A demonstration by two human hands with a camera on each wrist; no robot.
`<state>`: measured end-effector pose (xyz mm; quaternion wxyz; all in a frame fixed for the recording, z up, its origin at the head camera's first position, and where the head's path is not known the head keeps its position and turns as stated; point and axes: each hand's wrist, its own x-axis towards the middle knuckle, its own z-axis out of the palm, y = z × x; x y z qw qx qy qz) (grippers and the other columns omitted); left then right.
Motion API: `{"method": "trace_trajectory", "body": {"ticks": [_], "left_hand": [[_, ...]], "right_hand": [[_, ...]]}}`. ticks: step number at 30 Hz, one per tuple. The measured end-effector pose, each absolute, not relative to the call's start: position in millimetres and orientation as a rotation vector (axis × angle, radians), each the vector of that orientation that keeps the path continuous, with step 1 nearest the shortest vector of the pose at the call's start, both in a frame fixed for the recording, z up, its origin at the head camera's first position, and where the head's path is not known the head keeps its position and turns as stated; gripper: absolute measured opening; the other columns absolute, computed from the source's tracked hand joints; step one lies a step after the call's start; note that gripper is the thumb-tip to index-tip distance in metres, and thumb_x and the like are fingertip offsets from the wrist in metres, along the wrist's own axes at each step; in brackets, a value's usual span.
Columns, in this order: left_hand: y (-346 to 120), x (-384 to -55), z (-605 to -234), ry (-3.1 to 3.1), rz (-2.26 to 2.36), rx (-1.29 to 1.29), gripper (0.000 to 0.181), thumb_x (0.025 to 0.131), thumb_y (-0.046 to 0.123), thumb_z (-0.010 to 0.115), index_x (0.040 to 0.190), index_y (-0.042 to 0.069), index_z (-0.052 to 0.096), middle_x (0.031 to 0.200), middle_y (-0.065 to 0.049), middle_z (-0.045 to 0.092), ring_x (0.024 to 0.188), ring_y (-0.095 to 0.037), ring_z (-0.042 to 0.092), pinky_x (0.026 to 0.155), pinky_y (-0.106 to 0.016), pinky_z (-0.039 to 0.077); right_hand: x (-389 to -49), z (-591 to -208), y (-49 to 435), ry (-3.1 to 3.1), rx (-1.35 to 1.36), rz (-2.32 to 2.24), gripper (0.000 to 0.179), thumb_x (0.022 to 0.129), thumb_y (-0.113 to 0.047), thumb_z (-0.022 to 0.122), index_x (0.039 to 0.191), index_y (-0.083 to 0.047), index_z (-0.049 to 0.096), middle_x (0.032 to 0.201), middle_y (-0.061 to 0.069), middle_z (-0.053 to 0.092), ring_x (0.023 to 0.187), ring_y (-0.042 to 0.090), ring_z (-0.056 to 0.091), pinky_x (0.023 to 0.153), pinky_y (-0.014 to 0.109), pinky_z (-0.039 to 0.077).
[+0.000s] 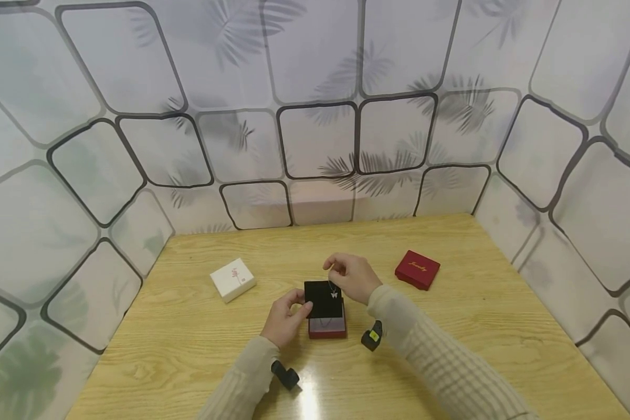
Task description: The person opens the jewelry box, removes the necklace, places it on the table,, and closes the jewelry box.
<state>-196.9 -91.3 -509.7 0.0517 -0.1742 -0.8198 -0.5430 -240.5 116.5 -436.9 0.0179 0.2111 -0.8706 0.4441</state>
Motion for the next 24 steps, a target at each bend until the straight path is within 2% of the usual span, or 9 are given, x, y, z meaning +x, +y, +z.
{"method": "trace_trajectory", "body": {"ticks": [5,10,15,24], "left_hand": [[-91.5,-196.6,-509.0,-2.502,-1.673,-0.518,0.016,0.095,0.024,0.061,0.103,0.011,0.066,0.090,0.002,0.064,0.093,-0.016,0.059,0.078,-0.029,0.048],[-91.6,-196.9,-508.0,-2.510,-1.682,-0.502,0.016,0.095,0.024,0.061,0.102,0.011,0.066,0.090,0.003,0.063,0.092,-0.015,0.058,0.077,-0.028,0.048],[-91.8,-196.6,-506.7,-2.477,-1.742,-0.493,0.014,0.095,0.022,0.062,0.102,0.010,0.066,0.090,0.001,0.063,0.092,-0.016,0.057,0.076,-0.028,0.046],[-91.4,-194.2,-501.4,-2.452,-1.745,-0.501,0.013,0.095,0.018,0.061,0.101,0.008,0.065,0.090,-0.001,0.063,0.091,-0.017,0.057,0.076,-0.028,0.045]], "right_hand": [[-237.6,-433.0,113.0,-2.710,0.695,1.394,0.011,0.094,-0.010,0.061,0.098,-0.014,0.071,0.087,-0.001,0.067,0.070,0.015,0.055,0.063,0.029,0.050],[-235.1,-429.8,110.6,-2.715,0.725,1.363,0.011,0.093,-0.011,0.063,0.099,-0.014,0.071,0.086,-0.004,0.066,0.069,0.016,0.053,0.060,0.028,0.049],[-234.2,-433.2,109.8,-2.706,0.793,1.213,0.008,0.091,-0.011,0.066,0.097,-0.012,0.072,0.087,-0.007,0.065,0.073,0.013,0.054,0.066,0.028,0.048],[-234.3,-437.1,114.9,-2.668,0.842,1.026,0.008,0.088,-0.012,0.070,0.094,-0.017,0.071,0.085,-0.011,0.063,0.077,0.009,0.054,0.071,0.030,0.050]]}}
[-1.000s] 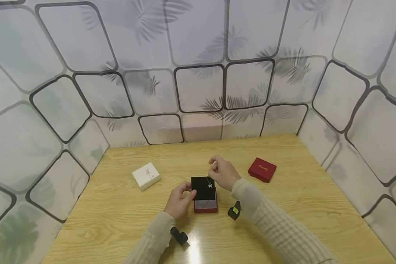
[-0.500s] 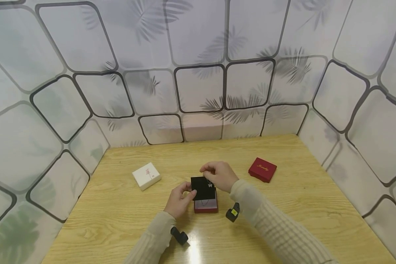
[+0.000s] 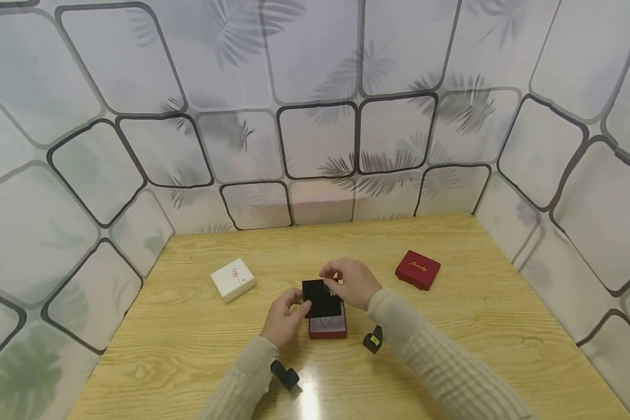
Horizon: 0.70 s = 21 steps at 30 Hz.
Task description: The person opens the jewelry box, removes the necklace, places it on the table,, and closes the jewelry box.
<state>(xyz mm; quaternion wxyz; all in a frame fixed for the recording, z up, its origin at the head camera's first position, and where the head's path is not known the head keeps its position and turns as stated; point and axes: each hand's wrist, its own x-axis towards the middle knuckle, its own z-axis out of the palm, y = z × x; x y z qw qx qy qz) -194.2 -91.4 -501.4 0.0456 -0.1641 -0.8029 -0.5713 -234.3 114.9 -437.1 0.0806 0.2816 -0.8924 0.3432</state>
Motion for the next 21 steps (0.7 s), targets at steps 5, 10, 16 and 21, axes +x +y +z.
{"method": "trace_trajectory", "body": {"ticks": [5,10,16,21], "left_hand": [[-90,-180,-473,-2.464,-1.758,-0.499,0.014,0.094,0.009,0.059,0.102,-0.002,0.064,0.094,-0.012,0.064,0.094,-0.025,0.058,0.078,-0.035,0.046],[-90,-177,-467,-2.470,-1.764,-0.490,0.015,0.094,0.006,0.059,0.104,-0.004,0.063,0.096,-0.015,0.064,0.096,-0.027,0.058,0.081,-0.038,0.045],[-90,-178,-468,-2.467,-1.771,-0.478,0.014,0.094,0.007,0.058,0.104,-0.003,0.063,0.097,-0.013,0.064,0.096,-0.026,0.058,0.078,-0.031,0.045],[-90,-178,-467,-2.468,-1.807,-0.463,0.014,0.094,0.006,0.058,0.104,-0.004,0.063,0.095,-0.012,0.064,0.095,-0.023,0.057,0.076,-0.026,0.045]], "right_hand": [[-235,-436,127,-2.639,0.820,0.986,0.010,0.088,-0.010,0.070,0.095,-0.018,0.071,0.087,-0.009,0.063,0.079,0.011,0.054,0.071,0.032,0.050],[-237,-436,139,-2.605,0.842,0.986,0.010,0.087,-0.009,0.071,0.093,-0.017,0.070,0.089,-0.007,0.064,0.080,0.015,0.057,0.072,0.035,0.051],[-239,-441,147,-2.587,0.960,0.936,0.014,0.084,-0.014,0.076,0.096,-0.015,0.072,0.094,-0.007,0.066,0.083,0.014,0.057,0.072,0.033,0.051],[-240,-445,148,-2.647,1.014,0.943,0.021,0.084,-0.017,0.076,0.104,-0.017,0.070,0.101,-0.006,0.068,0.088,0.014,0.059,0.074,0.037,0.054]]}}
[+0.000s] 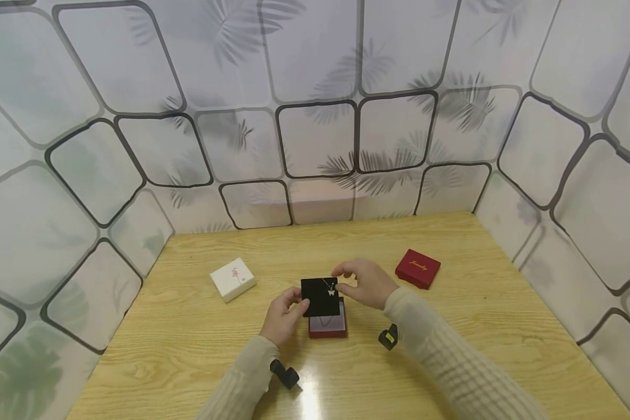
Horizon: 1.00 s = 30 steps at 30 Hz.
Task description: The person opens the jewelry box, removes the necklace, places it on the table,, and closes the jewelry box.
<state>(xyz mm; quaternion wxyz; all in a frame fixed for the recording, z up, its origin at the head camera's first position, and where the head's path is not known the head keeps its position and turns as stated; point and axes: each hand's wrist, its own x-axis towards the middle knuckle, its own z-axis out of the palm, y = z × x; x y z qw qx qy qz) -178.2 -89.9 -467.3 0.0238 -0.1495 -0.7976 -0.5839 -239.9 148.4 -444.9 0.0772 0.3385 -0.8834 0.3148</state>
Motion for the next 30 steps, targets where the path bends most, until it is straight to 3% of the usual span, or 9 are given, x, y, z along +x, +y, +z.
{"method": "trace_trajectory", "body": {"ticks": [7,17,25,30], "left_hand": [[-90,-190,-489,-2.446,-1.849,-0.456,0.014,0.095,0.007,0.059,0.103,-0.002,0.064,0.094,-0.011,0.063,0.094,-0.021,0.056,0.077,-0.029,0.045],[-90,-197,-508,-2.434,-1.852,-0.461,0.016,0.095,0.020,0.062,0.105,0.008,0.066,0.090,-0.001,0.062,0.091,-0.014,0.056,0.084,-0.033,0.043],[-89,-186,-482,-2.451,-1.861,-0.484,0.016,0.097,0.010,0.057,0.106,-0.002,0.064,0.093,-0.011,0.063,0.091,-0.020,0.056,0.081,-0.032,0.045],[-89,-179,-468,-2.455,-1.862,-0.502,0.017,0.096,0.006,0.055,0.106,-0.006,0.063,0.094,-0.014,0.063,0.094,-0.021,0.057,0.088,-0.038,0.044]], "right_hand": [[-238,-451,143,-2.700,0.973,0.946,0.020,0.085,-0.019,0.075,0.103,-0.019,0.067,0.096,-0.010,0.066,0.085,0.008,0.059,0.077,0.038,0.054],[-235,-456,131,-2.603,0.961,0.949,0.017,0.084,-0.018,0.076,0.097,-0.019,0.065,0.091,-0.010,0.064,0.079,0.011,0.060,0.067,0.029,0.051],[-232,-457,129,-2.535,0.965,0.902,0.010,0.084,-0.017,0.076,0.089,-0.019,0.067,0.087,-0.008,0.066,0.078,0.011,0.061,0.067,0.034,0.054],[-233,-457,129,-2.513,0.988,0.886,0.008,0.085,-0.015,0.074,0.088,-0.020,0.069,0.088,-0.009,0.066,0.080,0.009,0.060,0.071,0.032,0.053]]}}
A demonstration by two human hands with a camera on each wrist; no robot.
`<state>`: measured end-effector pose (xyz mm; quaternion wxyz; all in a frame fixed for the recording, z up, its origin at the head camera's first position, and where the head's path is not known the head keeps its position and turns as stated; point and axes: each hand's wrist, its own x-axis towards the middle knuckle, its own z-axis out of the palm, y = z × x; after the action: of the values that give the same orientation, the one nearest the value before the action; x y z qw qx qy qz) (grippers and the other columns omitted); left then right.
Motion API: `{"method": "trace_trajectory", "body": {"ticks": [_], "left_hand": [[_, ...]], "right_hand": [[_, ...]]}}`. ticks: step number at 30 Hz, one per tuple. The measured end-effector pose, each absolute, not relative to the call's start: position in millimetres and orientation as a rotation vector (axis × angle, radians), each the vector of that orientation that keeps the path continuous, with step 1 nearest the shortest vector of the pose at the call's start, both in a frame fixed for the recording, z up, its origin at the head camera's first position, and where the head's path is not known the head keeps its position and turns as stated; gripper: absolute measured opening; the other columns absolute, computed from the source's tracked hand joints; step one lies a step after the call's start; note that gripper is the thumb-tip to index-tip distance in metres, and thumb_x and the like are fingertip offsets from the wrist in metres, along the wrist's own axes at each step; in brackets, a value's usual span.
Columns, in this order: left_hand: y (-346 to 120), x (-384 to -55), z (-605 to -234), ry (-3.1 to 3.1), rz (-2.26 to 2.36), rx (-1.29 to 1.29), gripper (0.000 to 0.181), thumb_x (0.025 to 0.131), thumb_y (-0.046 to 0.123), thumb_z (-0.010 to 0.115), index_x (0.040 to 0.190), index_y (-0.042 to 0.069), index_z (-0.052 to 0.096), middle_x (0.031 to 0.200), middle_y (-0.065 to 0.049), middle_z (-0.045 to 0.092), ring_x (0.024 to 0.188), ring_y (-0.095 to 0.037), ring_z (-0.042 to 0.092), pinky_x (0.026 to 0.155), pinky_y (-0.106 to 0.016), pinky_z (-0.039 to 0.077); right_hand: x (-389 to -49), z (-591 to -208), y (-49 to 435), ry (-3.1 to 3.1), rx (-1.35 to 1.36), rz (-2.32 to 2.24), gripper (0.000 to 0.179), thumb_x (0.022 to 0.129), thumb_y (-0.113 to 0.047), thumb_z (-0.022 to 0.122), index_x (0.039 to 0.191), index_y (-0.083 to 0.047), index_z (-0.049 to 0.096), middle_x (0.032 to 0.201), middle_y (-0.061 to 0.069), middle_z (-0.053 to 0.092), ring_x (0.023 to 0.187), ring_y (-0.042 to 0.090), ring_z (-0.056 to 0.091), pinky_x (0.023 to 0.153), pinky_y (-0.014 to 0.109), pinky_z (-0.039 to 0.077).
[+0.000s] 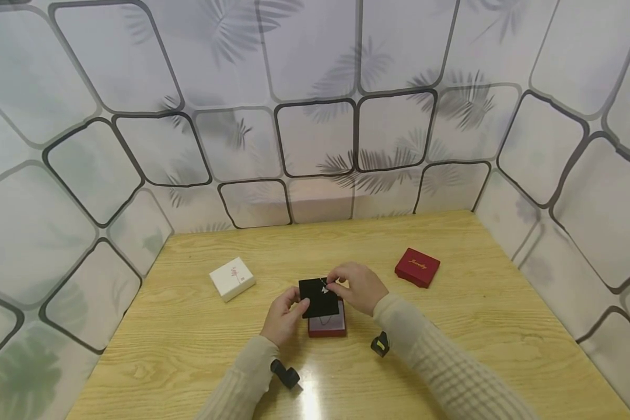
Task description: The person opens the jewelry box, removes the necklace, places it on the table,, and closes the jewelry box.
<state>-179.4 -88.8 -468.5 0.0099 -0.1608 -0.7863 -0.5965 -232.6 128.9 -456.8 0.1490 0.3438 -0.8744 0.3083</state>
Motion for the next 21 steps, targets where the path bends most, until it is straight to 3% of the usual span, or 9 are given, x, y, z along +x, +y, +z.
{"method": "trace_trajectory", "body": {"ticks": [12,21], "left_hand": [[-89,-182,-476,-2.409,-1.868,-0.547,0.016,0.096,0.006,0.056,0.106,-0.005,0.063,0.095,-0.014,0.063,0.096,-0.023,0.057,0.088,-0.042,0.044],[-88,-188,-488,-2.440,-1.853,-0.508,0.016,0.097,0.008,0.057,0.106,-0.003,0.064,0.095,-0.014,0.063,0.096,-0.026,0.057,0.087,-0.038,0.044]], "right_hand": [[-232,-455,128,-2.594,0.989,0.840,0.004,0.095,-0.016,0.062,0.091,-0.016,0.063,0.092,-0.007,0.061,0.088,0.011,0.058,0.079,0.035,0.053],[-233,-454,131,-2.576,0.959,0.853,0.006,0.097,-0.016,0.059,0.093,-0.013,0.063,0.088,-0.005,0.060,0.079,0.009,0.056,0.073,0.033,0.052]]}}
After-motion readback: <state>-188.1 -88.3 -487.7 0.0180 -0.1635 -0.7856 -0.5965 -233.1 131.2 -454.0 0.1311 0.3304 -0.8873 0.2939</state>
